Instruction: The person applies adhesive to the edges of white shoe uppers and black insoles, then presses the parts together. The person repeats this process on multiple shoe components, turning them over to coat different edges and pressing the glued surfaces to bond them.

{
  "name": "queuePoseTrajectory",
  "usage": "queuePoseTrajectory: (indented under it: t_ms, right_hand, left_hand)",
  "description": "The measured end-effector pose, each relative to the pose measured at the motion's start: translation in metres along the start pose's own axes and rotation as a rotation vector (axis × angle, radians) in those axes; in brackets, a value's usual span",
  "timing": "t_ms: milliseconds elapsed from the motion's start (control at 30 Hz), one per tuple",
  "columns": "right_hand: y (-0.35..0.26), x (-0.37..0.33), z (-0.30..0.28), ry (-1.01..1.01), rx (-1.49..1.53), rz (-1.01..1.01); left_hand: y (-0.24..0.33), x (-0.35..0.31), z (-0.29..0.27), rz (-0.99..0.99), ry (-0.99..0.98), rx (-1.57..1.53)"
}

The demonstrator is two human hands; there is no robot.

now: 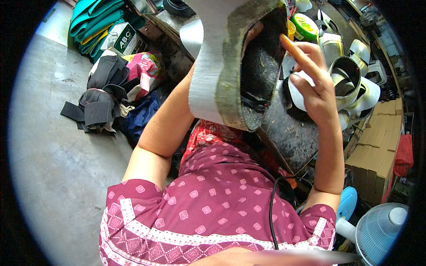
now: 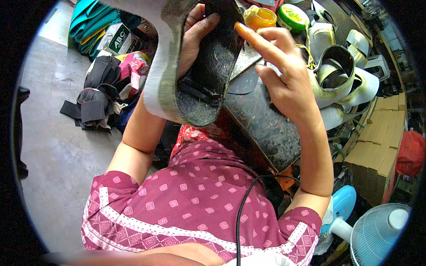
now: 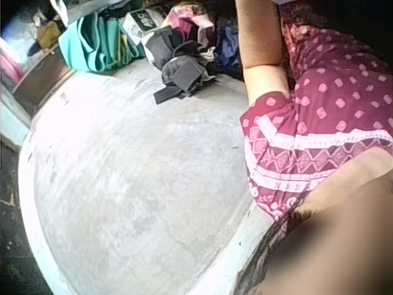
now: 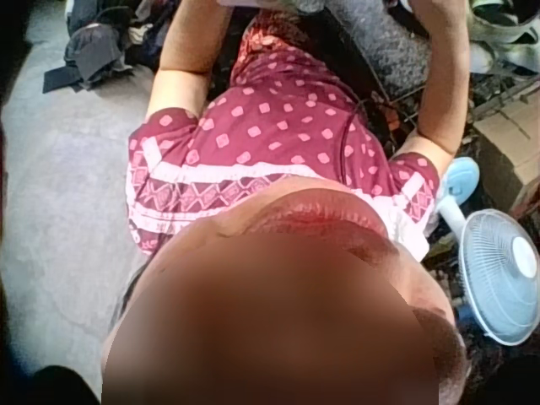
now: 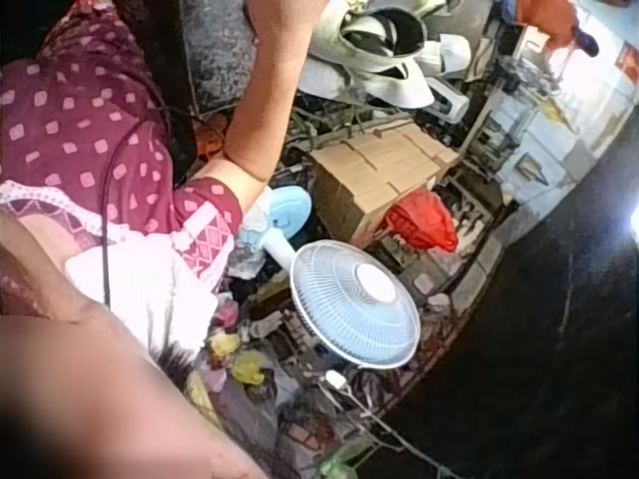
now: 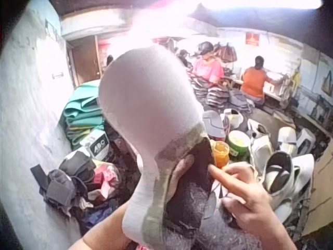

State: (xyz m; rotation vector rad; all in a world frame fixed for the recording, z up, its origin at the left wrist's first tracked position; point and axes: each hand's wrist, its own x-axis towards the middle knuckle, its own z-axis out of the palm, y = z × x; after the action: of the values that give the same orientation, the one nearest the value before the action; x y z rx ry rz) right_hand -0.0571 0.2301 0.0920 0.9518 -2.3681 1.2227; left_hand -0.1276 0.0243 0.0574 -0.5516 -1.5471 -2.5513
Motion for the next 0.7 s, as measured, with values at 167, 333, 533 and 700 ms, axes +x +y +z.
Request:
queuePoseTrajectory:
  t_ms: [167, 333, 533, 700]
  right_hand:
    - [-0.008, -0.012, 0.017, -0.199, 0.541, 0.329]
    - [-0.011, -0.005, -0.004, -0.319, 0.305, 0.018]
    - [-0.003, -0.002, 0.014, 0.082, -0.833, -0.295]
    - [-0.005, -0.014, 0.009, 0.031, -0.854, -0.445]
  left_hand:
    - [0.004, -0.002, 0.002, 0.027, 0.014, 0.007]
    - [0.008, -0.005, 0.002, 0.05, 0.036, 0.02]
    - [0.005, -0.004, 0.011, 0.061, 0.025, 0.013]
    - [0.009, -0.005, 0.01, 0.115, 0.085, 0.026]
